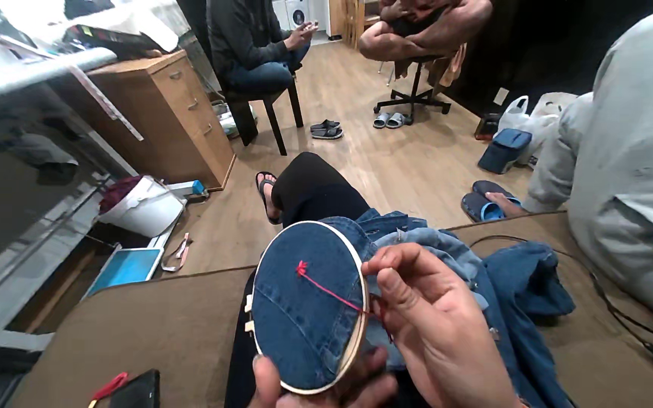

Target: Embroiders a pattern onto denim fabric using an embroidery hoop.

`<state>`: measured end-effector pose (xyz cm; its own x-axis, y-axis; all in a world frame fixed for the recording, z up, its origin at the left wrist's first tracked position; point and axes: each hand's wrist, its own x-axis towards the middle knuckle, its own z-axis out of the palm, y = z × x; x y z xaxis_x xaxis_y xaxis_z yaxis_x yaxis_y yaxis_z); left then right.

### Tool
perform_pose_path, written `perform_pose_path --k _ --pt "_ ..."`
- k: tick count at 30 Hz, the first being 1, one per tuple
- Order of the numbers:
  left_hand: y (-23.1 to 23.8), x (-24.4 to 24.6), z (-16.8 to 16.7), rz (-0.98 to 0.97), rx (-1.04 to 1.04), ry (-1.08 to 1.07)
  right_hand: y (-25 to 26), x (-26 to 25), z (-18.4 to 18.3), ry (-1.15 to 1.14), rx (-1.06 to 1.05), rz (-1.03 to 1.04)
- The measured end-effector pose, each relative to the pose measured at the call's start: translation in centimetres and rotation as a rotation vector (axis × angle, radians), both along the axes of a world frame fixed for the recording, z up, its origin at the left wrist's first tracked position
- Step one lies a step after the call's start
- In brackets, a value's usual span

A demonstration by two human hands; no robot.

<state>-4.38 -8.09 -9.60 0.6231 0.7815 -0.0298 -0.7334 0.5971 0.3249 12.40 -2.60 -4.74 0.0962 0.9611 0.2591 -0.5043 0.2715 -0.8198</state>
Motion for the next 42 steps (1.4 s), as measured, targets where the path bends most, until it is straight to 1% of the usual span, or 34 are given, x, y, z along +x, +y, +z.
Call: perform_pose_path --k 2,4,5,6,8,11,13,15,18,21,23,25,26,29,30,31,33,35,38,42 --pt "1.7 1.0 -0.8 0.227 0.006 -0.145 0.0 0.1 0.5 -0.012 0.010 0.018" --pt "3.4 1.5 -0.5 0.434 0.044 -0.166 0.2 0.4 0.7 -0.023 0.031 -0.006" --pt "4.3 1.7 -0.1 0.488 0.075 -0.165 0.4 0.7 0.6 -0.046 0.052 -0.028" --pt "5.1 1.7 0.3 0.495 0.128 -0.173 0.9 1.1 0.4 -0.091 0.084 -0.055" --pt "6.3 1.9 0.3 0.460 0.297 -0.181 1.8 2.4 0.0 -0.254 0.161 -0.108" --pt "6.9 2.1 -1.6 0.432 0.532 -0.123 2.3 4.2 -0.5 -0.537 0.223 -0.204" --pt "6.9 1.8 -3.3 0.399 0.606 -0.088 1.6 5.0 -1.0 -0.700 0.253 -0.328" --pt "6.3 1.1 -4.7 0.346 0.629 -0.033 0.1 5.5 -1.4 -0.762 0.299 -0.398" --pt "4.8 -0.4 -5.7 0.251 0.635 0.093 -2.2 5.0 -1.6 -0.786 0.318 -0.298" --pt "3.6 -1.5 -4.7 0.199 0.613 0.228 -2.4 3.2 -2.9 -1.012 0.346 -0.294" --pt "3.7 -1.8 -5.0 0.194 0.641 0.234 -2.2 1.9 -4.0 -1.164 0.364 -0.317" --pt "4.4 -1.5 -5.9 0.224 0.651 0.194 -2.3 1.4 -4.5 -1.190 0.398 -0.265" --pt "4.8 -1.4 -6.4 0.228 0.652 0.164 -2.5 1.6 -4.2 -1.138 0.403 -0.158" --pt "5.3 -1.1 -7.0 0.232 0.596 0.091 -3.4 3.6 -1.8 -0.943 0.370 0.263" --pt "5.3 -1.1 -7.0 0.231 0.592 0.068 -3.8 4.4 -1.1 -0.905 0.352 0.356" --pt "5.4 -1.1 -7.0 0.228 0.597 0.048 -4.3 5.2 -0.5 -0.915 0.337 0.399" --pt "5.6 -1.2 -7.1 0.221 0.638 -0.009 -5.0 6.2 0.3 -1.019 0.330 0.382" --pt "5.8 -1.1 -7.2 0.213 0.669 -0.043 -5.3 6.5 0.0 -1.072 0.336 0.378" --pt "5.8 -1.1 -6.7 0.192 0.679 -0.059 -5.1 5.7 -1.4 -1.086 0.321 0.418" --pt "5.4 -1.4 -6.2 0.166 0.676 -0.068 -4.6 5.2 -3.5 -1.176 0.257 0.386"
